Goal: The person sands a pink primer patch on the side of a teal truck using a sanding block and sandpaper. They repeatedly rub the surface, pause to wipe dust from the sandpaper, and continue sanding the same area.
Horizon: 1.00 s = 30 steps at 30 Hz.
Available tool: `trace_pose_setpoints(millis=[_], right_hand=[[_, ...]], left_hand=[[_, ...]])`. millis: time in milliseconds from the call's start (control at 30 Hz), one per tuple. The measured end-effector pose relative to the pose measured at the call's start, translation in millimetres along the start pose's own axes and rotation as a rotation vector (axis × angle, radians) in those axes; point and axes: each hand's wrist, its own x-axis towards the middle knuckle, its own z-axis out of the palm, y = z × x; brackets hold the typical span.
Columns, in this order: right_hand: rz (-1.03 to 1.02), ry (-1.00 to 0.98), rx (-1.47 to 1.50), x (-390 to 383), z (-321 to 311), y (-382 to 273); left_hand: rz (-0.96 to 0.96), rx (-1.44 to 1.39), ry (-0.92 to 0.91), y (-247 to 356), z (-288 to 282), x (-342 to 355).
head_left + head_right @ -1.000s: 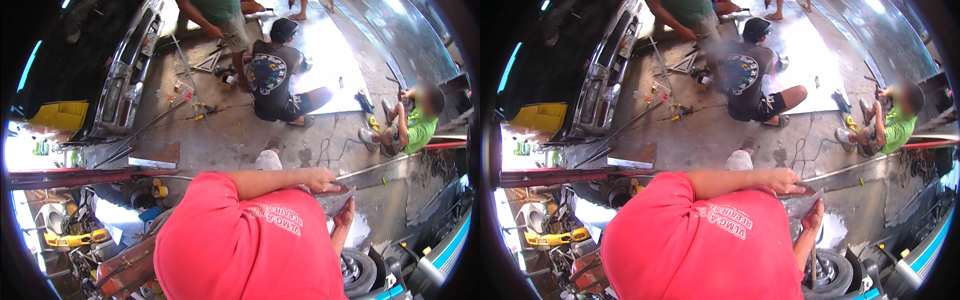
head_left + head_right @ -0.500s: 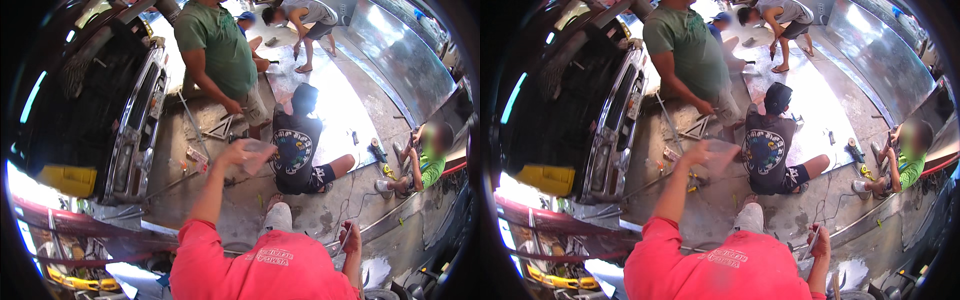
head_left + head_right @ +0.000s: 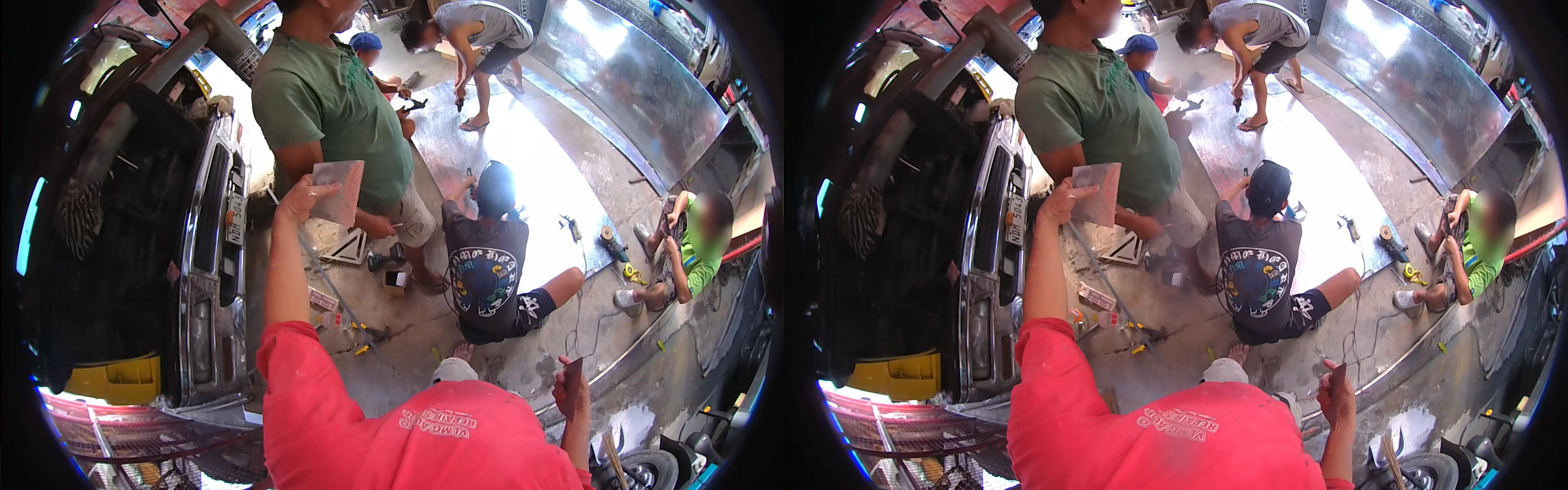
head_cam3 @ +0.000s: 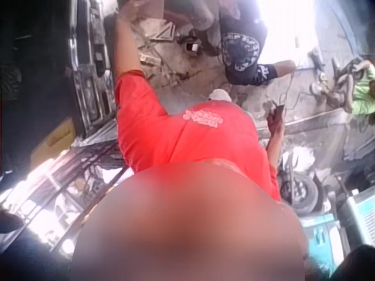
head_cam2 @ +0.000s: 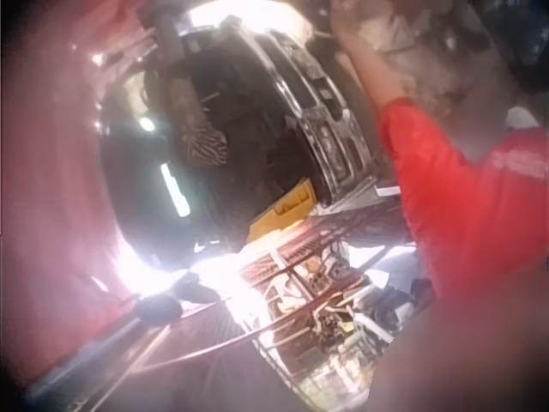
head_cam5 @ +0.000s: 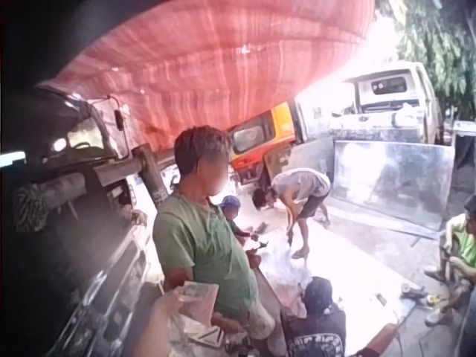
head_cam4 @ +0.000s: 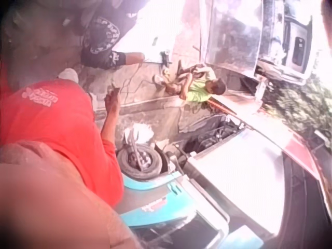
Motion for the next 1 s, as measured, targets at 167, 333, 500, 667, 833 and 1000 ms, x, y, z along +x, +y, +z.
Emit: trace_pose_setpoints(millis=[167,333,500,667,833,1000], right_hand=[[-0.077,0.024,0.114,5.1,-4.1,3.8],[-0.05,0.004,0.136,3.8,0.0,12.0],[-0.043,-0.043,0.109,4.2,7.9,18.3],[-0.047,-0.113,0.151,-1.7,0.5,30.4],[-0.028,-0.225,0.352,-21.4,-20.2,39.1],[-0.16,-0.174,0.449,-43.0,-47.4,43.5]], left_hand=[[-0.013,0.006,0.008,-4.9,-17.9,10.0],[-0.003,-0.172,-0.13,-40.1,15.9,1.2],[-0.166,-0.138,-0.42,-95.4,93.0,-19.2],[-0.373,-0.011,-0.816,-148.7,190.4,-56.7],[-0.545,-0.254,-0.9,-162.0,273.6,-107.5],[-0.387,-0.174,-0.919,-144.9,353.8,-140.3]])
